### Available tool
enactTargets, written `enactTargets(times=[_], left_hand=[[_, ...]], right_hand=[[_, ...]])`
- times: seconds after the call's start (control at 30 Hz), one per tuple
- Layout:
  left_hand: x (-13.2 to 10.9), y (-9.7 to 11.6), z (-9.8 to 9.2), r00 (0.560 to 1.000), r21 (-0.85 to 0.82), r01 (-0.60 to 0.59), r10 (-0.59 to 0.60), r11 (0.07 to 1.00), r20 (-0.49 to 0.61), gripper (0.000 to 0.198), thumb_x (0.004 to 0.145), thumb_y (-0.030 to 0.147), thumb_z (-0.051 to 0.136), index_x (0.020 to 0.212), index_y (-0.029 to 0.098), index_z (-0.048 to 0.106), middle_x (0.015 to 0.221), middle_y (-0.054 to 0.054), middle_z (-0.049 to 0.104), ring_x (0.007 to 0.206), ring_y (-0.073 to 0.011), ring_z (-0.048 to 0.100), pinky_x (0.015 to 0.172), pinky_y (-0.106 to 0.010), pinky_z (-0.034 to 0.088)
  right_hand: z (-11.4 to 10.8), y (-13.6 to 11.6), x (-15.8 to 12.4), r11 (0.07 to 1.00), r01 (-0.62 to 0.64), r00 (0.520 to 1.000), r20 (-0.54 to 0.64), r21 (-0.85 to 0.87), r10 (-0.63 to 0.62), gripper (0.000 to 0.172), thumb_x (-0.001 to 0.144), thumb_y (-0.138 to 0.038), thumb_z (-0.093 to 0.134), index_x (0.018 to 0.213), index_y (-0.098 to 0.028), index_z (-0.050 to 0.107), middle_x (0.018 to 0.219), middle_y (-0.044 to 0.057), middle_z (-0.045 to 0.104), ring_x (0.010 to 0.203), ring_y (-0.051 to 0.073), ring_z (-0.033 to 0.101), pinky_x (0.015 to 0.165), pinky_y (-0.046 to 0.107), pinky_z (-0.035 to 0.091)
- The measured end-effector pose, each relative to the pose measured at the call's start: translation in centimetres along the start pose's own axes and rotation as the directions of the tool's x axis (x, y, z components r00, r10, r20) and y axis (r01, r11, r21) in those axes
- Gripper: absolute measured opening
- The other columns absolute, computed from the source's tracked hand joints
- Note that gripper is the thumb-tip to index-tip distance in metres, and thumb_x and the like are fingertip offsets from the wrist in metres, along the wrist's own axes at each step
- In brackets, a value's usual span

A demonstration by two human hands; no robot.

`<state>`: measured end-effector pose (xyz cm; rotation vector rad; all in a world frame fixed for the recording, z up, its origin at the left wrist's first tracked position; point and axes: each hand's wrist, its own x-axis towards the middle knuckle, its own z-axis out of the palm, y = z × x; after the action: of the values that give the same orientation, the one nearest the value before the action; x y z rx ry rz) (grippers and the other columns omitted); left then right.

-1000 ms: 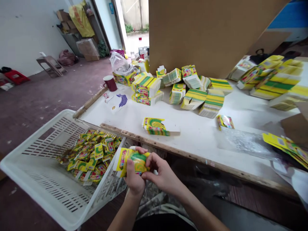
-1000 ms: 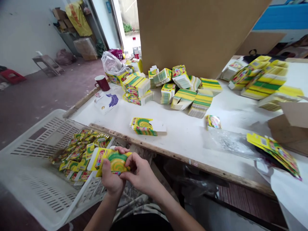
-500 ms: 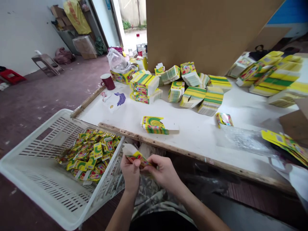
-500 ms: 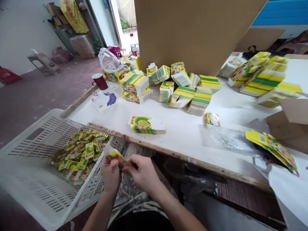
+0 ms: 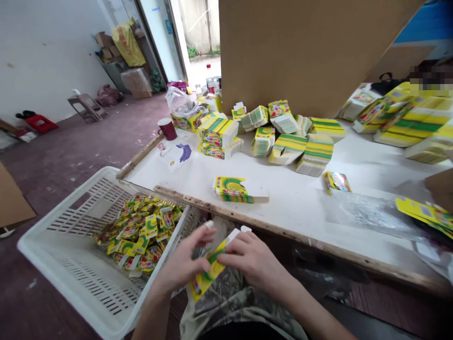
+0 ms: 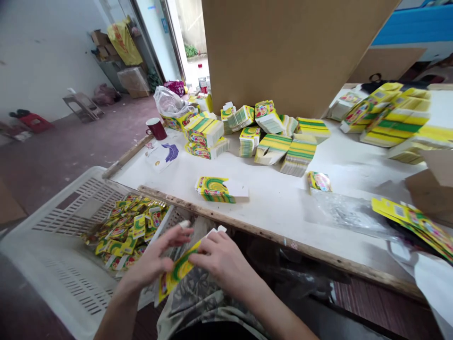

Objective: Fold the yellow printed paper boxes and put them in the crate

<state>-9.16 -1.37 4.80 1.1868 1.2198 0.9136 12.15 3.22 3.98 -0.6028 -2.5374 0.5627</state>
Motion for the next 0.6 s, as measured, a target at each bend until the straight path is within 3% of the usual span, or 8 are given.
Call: enactTargets(times=[0.07,0.1,0.2,0.27,0.33,0.4,0.5,0.6], left_hand=[[-0.1,-0.5,0.6,0.978,0.181,0.074,-0.107,0.981,0.179,0.078,0.054,0.037,0.085,0.125,0.021,0.056,0.125,-0.008,0.063,0.113,-0.0304,0.057,0.1,-0.039,0.042],[-0.1,-0.9,1.0,0.971,0.207,0.085,-0.128,0.975,0.2,0.074,0.058,0.028,0.082,0.126,0.021,0.054,0.125,-0.007,0.062,0.116,-0.0292,0.055,0.101,-0.038,0.042],[-0.3,-2.1,2.1,0.994,0.185,0.091,-0.1,0.979,0.041,0.073,0.067,0.025,0.071,0.133,0.018,0.041,0.134,-0.01,0.054,0.124,-0.0276,0.049,0.105,-0.036,0.038],[-0.4,-2.8,2.5,0.992,0.165,0.095,-0.079,0.982,-0.103,0.073,0.072,0.031,0.066,0.135,0.017,0.032,0.136,-0.013,0.05,0.125,-0.0273,0.048,0.104,-0.035,0.039],[-0.3,-3.4,3.1,0.977,0.163,0.054,-0.018,0.985,-0.214,0.072,0.076,0.035,0.062,0.135,0.018,0.025,0.132,-0.014,0.052,0.12,-0.0262,0.052,0.1,-0.035,0.043],[-0.1,-4.1,3.9,0.963,0.204,-0.004,0.059,0.979,-0.264,0.071,0.074,0.034,0.06,0.132,0.018,0.023,0.122,-0.013,0.058,0.108,-0.0251,0.059,0.093,-0.034,0.047],[0.5,-5.5,5.4,0.954,0.333,0.008,0.093,0.943,-0.284,0.071,0.067,0.032,0.062,0.128,0.017,0.029,0.104,-0.011,0.064,0.091,-0.025,0.064,0.085,-0.035,0.049],[1.0,-6.9,6.4,0.946,0.386,0.09,0.042,0.918,-0.321,0.069,0.066,0.034,0.063,0.126,0.017,0.036,0.097,-0.011,0.067,0.084,-0.0262,0.065,0.081,-0.037,0.05]], right_hand=[[0.5,-0.4,0.1,0.999,0.039,0.999,0.039,0.0,-0.039,0.014,0.093,-0.029,0.054,0.095,-0.026,0.068,0.084,0.002,0.066,0.083,0.019,0.054,0.078,0.035,0.042],[0.7,-0.5,0.0,1.0,0.03,0.999,0.031,0.007,-0.031,0.014,0.092,-0.028,0.055,0.098,-0.026,0.067,0.089,0.003,0.066,0.087,0.019,0.054,0.082,0.036,0.042],[1.1,-0.3,-0.5,0.994,-0.102,0.986,-0.128,0.044,0.107,0.038,0.09,-0.018,0.055,0.127,-0.027,0.054,0.119,0.009,0.059,0.109,0.024,0.051,0.096,0.04,0.042],[1.6,0.0,-1.0,0.958,-0.239,0.908,-0.314,0.159,0.279,0.055,0.088,-0.02,0.057,0.14,-0.025,0.039,0.13,0.013,0.052,0.119,0.027,0.047,0.099,0.042,0.043],[2.5,0.1,-1.3,0.853,-0.328,0.779,-0.394,0.406,0.487,0.058,0.087,-0.031,0.059,0.14,-0.024,0.037,0.13,0.013,0.053,0.116,0.027,0.052,0.095,0.04,0.047],[3.6,0.1,-1.2,0.633,-0.34,0.716,-0.246,0.695,0.653,0.053,0.088,-0.047,0.054,0.133,-0.022,0.046,0.124,0.013,0.059,0.11,0.027,0.058,0.091,0.04,0.051],[4.9,0.2,-0.6,0.246,-0.374,0.695,0.095,0.894,0.713,0.065,0.08,-0.069,0.05,0.121,-0.02,0.061,0.116,0.014,0.065,0.112,0.031,0.059,0.096,0.044,0.048],[5.4,0.6,-0.4,0.079,-0.392,0.673,0.228,0.916,0.704,0.071,0.068,-0.075,0.06,0.117,-0.023,0.065,0.123,0.012,0.064,0.121,0.033,0.053,0.104,0.046,0.039]])
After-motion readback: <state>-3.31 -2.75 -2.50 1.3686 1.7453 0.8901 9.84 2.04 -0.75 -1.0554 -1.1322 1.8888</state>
